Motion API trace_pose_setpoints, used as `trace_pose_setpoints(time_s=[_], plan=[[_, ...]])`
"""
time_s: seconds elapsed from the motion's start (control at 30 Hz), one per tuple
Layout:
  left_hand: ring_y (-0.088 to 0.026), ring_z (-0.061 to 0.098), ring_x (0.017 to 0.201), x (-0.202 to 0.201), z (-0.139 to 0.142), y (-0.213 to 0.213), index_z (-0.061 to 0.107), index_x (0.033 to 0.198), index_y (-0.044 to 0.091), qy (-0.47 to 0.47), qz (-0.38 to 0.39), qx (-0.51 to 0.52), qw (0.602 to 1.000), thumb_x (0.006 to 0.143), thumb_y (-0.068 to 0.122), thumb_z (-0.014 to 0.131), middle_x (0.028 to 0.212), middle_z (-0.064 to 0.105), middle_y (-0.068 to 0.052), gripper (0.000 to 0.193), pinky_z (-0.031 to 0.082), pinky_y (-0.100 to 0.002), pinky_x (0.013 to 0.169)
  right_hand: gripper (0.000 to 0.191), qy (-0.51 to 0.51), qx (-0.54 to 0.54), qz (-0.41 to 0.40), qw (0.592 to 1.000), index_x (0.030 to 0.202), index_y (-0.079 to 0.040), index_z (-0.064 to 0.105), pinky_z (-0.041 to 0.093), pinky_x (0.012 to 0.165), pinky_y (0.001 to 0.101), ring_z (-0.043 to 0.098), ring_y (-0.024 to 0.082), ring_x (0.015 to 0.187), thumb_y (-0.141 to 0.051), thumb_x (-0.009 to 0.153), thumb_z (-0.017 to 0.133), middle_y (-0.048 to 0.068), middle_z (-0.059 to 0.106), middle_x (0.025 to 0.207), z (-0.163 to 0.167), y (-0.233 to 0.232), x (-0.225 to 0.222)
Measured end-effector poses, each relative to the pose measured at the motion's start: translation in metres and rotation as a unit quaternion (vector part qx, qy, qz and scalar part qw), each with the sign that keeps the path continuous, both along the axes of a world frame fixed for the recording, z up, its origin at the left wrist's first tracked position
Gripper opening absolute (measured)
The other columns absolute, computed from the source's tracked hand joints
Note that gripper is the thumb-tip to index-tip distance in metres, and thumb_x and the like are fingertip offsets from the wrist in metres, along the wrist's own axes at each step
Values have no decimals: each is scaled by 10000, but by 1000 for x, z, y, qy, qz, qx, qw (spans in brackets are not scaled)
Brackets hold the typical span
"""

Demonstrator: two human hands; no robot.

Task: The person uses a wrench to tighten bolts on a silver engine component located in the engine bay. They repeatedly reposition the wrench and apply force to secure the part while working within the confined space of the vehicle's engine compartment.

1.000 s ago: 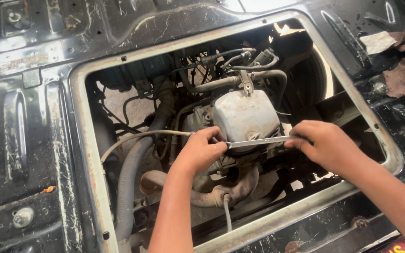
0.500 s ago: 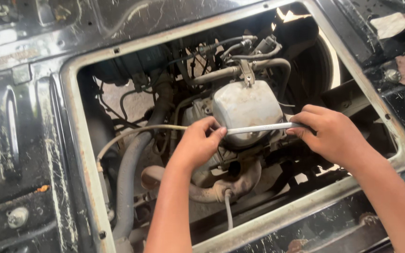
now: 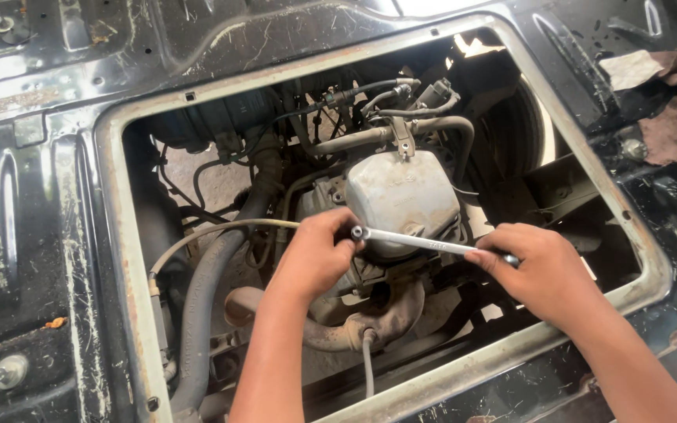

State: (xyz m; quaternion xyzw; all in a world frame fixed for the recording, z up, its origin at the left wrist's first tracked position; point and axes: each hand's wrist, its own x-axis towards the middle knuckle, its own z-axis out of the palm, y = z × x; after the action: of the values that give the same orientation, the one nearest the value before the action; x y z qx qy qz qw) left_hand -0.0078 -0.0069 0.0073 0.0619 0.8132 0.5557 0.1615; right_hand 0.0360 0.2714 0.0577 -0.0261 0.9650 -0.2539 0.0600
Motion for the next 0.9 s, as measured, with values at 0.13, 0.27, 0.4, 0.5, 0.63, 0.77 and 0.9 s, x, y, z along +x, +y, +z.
trace_pose_setpoints(time_s=[0.13, 0.27, 0.4, 0.5, 0.63, 0.77, 0.9], plan=[[-229, 693, 847, -2, 5, -1, 668, 952, 11, 36, 42, -12, 998, 853, -29, 602, 906, 701, -111, 125, 533, -361, 774, 298, -133, -68, -15, 989, 830, -31, 773, 437, 524, 345, 552, 157, 540, -328, 850, 766, 74, 648, 587, 7, -8, 5], [-288, 670, 902, -6, 2, -2, 644, 995, -8, 120, 29, 8, 992, 854, -64, 563, 958, 671, -145, 171, 525, -376, 819, 390, -313, -142, -54, 938, 770, 18, 763, 354, 505, 323, 464, 124, 518, -354, 888, 761, 71, 574, 559, 13, -23, 11], [-328, 666, 926, -5, -6, -2, 646, 1007, -5, 139, 14, 11, 990, 845, -55, 555, 976, 666, -155, 192, 522, -400, 836, 320, -364, -196, -27, 910, 816, -20, 769, 447, 509, 285, 552, 93, 544, -331, 881, 730, 20, 638, 601, 4, -37, 25], [-380, 640, 975, -9, -11, -5, 660, 981, -4, 178, 13, -29, 983, 793, -56, 574, 966, 662, -185, 214, 502, -443, 844, 260, -305, -231, 11, 924, 849, -23, 767, 490, 552, 256, 608, 74, 600, -272, 885, 700, -3, 708, 643, -8, -34, 20], [-411, 628, 1011, -7, -9, -7, 642, 1012, -8, 207, 18, -23, 978, 814, -36, 572, 1006, 663, -203, 212, 503, -455, 872, 211, -336, -281, -13, 899, 902, -27, 771, 516, 591, 271, 634, 102, 636, -210, 917, 668, 32, 710, 681, -13, -20, 18], [-398, 662, 938, -1, 3, -4, 662, 944, 0, 189, 38, -27, 981, 814, 10, 606, 942, 693, -194, 142, 517, -451, 816, 204, -256, -59, -87, 961, 1060, -105, 808, 498, 602, 379, 590, 194, 669, -197, 1037, 627, 97, 713, 818, -6, -5, -3], [-427, 654, 870, 10, 17, 2, 676, 925, -9, 159, 54, -70, 983, 815, 80, 677, 889, 697, -220, 141, 511, -474, 741, 190, 1, 19, 86, 996, 953, -121, 773, 514, 701, 372, 656, 230, 779, -291, 884, 722, 62, 734, 836, 11, 7, -50]])
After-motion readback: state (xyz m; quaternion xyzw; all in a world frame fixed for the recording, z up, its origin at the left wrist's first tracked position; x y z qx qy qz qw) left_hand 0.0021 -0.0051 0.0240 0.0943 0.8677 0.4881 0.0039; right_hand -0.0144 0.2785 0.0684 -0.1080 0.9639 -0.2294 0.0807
